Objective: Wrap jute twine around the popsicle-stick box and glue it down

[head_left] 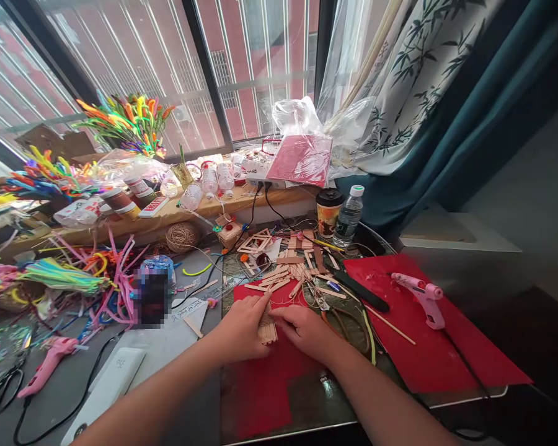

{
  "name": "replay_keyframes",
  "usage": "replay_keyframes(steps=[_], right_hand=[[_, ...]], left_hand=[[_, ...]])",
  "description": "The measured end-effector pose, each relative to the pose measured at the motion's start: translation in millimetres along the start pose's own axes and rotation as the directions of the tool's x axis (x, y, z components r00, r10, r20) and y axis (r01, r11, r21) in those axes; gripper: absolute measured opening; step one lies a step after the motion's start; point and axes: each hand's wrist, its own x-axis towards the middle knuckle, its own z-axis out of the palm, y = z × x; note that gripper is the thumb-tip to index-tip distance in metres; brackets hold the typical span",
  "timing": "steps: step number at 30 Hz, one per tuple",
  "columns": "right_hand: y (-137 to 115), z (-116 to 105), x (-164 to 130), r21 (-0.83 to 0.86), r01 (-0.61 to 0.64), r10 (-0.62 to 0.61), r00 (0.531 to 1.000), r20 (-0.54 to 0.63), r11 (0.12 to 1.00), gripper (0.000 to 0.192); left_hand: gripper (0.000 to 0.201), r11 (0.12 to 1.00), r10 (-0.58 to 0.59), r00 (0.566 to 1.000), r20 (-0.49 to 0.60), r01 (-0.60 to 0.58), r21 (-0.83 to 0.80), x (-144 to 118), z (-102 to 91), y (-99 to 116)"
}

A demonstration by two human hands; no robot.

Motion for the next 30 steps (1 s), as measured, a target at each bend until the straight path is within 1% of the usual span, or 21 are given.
replay_keyframes(steps=[2,3,5,7,9,11,14,17,19,20,21,23,25,26,27,28,30], right_hand=[[-3,-2,-1,0.019,-0.053,0.053,0.998,-0.024,0.998,0.031],[-5,-3,-2,0.033,-0.069,0.07,0.997,-0.033,0.997,0.025],[-9,-6,-3,0.064,-0.067,0.07,0.996,-0.053,0.996,0.011],[-12,-10,-4,0.099,-0.041,0.05,0.994,-0.093,0.994,0.009],[-13,-12,-5,0.141,-0.027,0.048,0.987,-0.15,0.99,0.009],[-14,-13,-6,0.19,-0.027,0.064,0.98,-0.188,0.981,0.01],[-12,-11,-7,0.298,-0.06,0.115,0.979,-0.171,0.953,0.012],[-10,-6,-7,0.413,-0.125,0.191,0.974,-0.121,0.902,0.011],[-10,-3,-6,0.469,-0.174,0.242,0.966,-0.088,0.866,0.01],[-10,-2,-5,0.493,-0.192,0.262,0.962,-0.075,0.848,0.01],[-11,-2,-5,0.514,-0.206,0.277,0.959,-0.063,0.832,0.011],[-14,-1,-3,0.543,-0.223,0.294,0.955,-0.046,0.809,0.013],[-17,-1,-2,0.549,-0.236,0.302,0.953,-0.031,0.802,0.014],[-17,-1,-1,0.545,-0.243,0.303,0.953,-0.022,0.803,0.014],[-18,0,-1,0.539,-0.248,0.303,0.953,-0.014,0.805,0.014],[-17,0,-1,0.532,-0.251,0.303,0.953,-0.01,0.809,0.014],[-16,1,0,0.511,-0.255,0.299,0.954,-0.006,0.821,0.015]], left_hand=[[0.106,0.997,-0.003,0.998,-0.067,-0.003,-0.076,-2,1.1,-2],[0.103,0.992,-0.005,0.994,-0.105,-0.008,-0.126,-4,1.0,-3],[0.1,0.973,-0.018,0.983,-0.183,-0.025,-0.229,-10,1.2,-5],[0.101,0.942,-0.036,0.97,-0.242,-0.048,-0.333,-16,3.1,-8],[0.102,0.886,-0.045,0.961,-0.273,-0.088,-0.455,-20,7.9,-12],[0.102,0.808,-0.031,0.952,-0.303,-0.154,-0.568,-22,16.2,-15],[0.102,0.723,-0.008,0.927,-0.375,-0.254,-0.643,-18,34.8,-18],[0.101,0.65,-0.014,0.922,-0.387,-0.285,-0.704,-12,54.7,-19],[0.099,0.592,-0.018,0.936,-0.351,-0.273,-0.758,-9,62.6,-20],[0.099,0.57,-0.013,0.943,-0.332,-0.266,-0.777,-8,63.7,-21],[0.099,0.555,-0.002,0.947,-0.32,-0.265,-0.788,-8,62.6,-22],[0.095,0.54,0.021,0.945,-0.326,-0.285,-0.792,-8,54.1,-24],[0.083,0.548,0.001,0.938,-0.347,-0.291,-0.784,-10,39.7,-24],[0.073,0.564,-0.042,0.94,-0.337,-0.256,-0.785,-10,31.9,-23],[0.062,0.581,-0.099,0.946,-0.307,-0.196,-0.79,-10,24.3,-22],[0.057,0.594,-0.145,0.955,-0.259,-0.125,-0.795,-10,17.7,-20],[0.055,0.614,-0.174,0.972,-0.158,-0.019,-0.789,-9,8.5,-16]])
